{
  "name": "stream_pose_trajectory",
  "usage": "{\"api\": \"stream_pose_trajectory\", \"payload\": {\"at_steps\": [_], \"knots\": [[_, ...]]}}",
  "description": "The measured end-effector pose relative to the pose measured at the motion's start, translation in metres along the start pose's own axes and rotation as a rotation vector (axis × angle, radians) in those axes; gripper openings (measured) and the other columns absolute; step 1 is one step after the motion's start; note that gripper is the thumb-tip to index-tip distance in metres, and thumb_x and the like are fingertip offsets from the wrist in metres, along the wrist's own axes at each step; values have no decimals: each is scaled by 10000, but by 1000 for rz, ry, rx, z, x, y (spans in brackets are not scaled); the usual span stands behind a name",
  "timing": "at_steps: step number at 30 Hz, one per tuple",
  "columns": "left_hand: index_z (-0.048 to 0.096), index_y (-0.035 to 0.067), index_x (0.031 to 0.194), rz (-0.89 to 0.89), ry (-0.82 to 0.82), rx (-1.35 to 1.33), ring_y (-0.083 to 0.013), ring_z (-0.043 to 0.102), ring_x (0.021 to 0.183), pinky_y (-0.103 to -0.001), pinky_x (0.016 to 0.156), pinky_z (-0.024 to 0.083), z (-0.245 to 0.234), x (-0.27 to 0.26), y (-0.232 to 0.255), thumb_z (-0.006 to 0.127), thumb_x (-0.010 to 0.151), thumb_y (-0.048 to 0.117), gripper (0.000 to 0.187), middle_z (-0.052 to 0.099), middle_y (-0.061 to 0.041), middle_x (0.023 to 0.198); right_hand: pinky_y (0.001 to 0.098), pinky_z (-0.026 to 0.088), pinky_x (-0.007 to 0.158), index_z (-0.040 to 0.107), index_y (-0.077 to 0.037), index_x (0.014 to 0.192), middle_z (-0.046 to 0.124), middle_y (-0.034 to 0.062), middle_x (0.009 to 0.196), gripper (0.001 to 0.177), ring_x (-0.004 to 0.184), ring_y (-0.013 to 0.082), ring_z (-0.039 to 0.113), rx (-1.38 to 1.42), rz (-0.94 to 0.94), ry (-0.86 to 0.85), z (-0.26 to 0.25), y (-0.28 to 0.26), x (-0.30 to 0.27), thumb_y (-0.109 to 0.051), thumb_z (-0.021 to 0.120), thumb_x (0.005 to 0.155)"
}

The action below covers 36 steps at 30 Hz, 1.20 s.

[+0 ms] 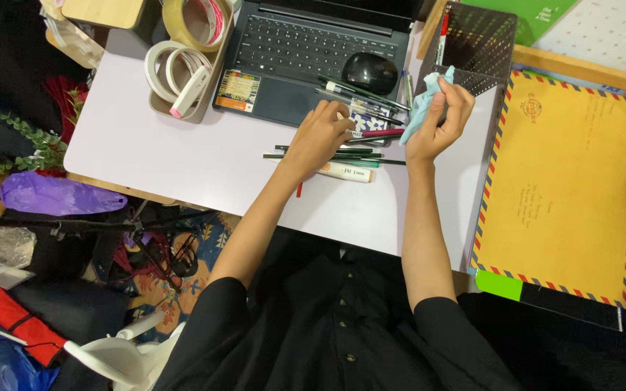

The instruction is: The person wipes various stationery items on a desk with a light blue cloth. They handle rolls of tape, pens, and pencils one by one, wiping each item before placing it into a container or back on the desk.

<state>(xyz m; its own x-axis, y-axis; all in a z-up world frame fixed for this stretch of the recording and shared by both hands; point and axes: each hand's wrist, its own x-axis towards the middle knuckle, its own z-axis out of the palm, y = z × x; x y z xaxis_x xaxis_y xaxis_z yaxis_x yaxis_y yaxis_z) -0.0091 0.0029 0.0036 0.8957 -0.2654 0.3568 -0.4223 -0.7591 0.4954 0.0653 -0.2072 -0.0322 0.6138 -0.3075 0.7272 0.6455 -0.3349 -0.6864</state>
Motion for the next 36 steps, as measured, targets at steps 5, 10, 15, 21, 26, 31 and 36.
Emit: {"api": "stream_pose_trajectory", "payload": {"at_steps": [5, 10, 15, 21, 26, 31, 36], "knots": [[770, 94, 886, 67, -312, -84, -260, 553, 1140, -405, 974, 424, -12, -11, 6, 921, 614, 251, 349, 633, -37, 1118, 348, 471, 1008, 718, -1, 1193, 586, 120, 1183, 217, 1121, 237, 584, 2, 2, -36, 4, -3, -3, -137, 570, 1112], [764, 98, 920, 145, -341, -63, -258, 556, 1140, -407, 954, 419, -6, -13, 7, 936, 614, 246, 382, 637, -49, 1082, 348, 484, 988, 718, -8, 1189, 593, 119, 1159, 209, 1099, 234, 587, 2, 9, -82, 4, -5, -6, -136, 574, 1110], [747, 86, 879, 89, -317, -121, -261, 607, 1043, -401, 914, 449, -6, -11, -2, 916, 620, 193, 327, 638, -55, 1031, 361, 477, 1010, 718, -6, 1184, 606, 126, 1164, 210, 1112, 245, 590, -12, -8, -96, 5, -4, -7, -138, 573, 1110], [694, 41, 1051, -50, -90, -894, -173, 672, 1066, -332, 984, 560, 0, 13, -33, 860, 760, 80, 337, 621, -23, 1139, 361, 468, 1034, 700, -18, 1208, 613, 128, 1183, 197, 1130, 251, 593, 7, -4, -141, 10, -11, -8, -132, 581, 1100], [592, -14, 1300, -224, 75, -1319, -146, 680, 1107, -299, 954, 568, 27, 25, -50, 763, 934, 49, 409, 693, -77, 1167, 368, 454, 1059, 618, -6, 1289, 593, 146, 1263, 236, 1194, 290, 579, 148, 3, -314, 26, -30, -26, -83, 603, 1067], [592, -31, 1332, -237, 244, -1403, -129, 655, 1025, -282, 877, 538, 49, 25, -58, 693, 1009, 80, 356, 691, -92, 1169, 378, 489, 999, 708, -26, 1238, 613, 143, 1192, 228, 1116, 314, 600, -34, -92, -406, 36, -39, -41, -10, 657, 1017], [599, -10, 1322, -269, 258, -1413, -122, 613, 976, -283, 826, 493, 53, 21, -58, 669, 1060, 101, 293, 669, -88, 1140, 364, 504, 983, 706, -35, 1249, 611, 133, 1191, 219, 1103, 280, 611, 46, -77, -399, 38, -40, -48, -50, 659, 1035]]}}
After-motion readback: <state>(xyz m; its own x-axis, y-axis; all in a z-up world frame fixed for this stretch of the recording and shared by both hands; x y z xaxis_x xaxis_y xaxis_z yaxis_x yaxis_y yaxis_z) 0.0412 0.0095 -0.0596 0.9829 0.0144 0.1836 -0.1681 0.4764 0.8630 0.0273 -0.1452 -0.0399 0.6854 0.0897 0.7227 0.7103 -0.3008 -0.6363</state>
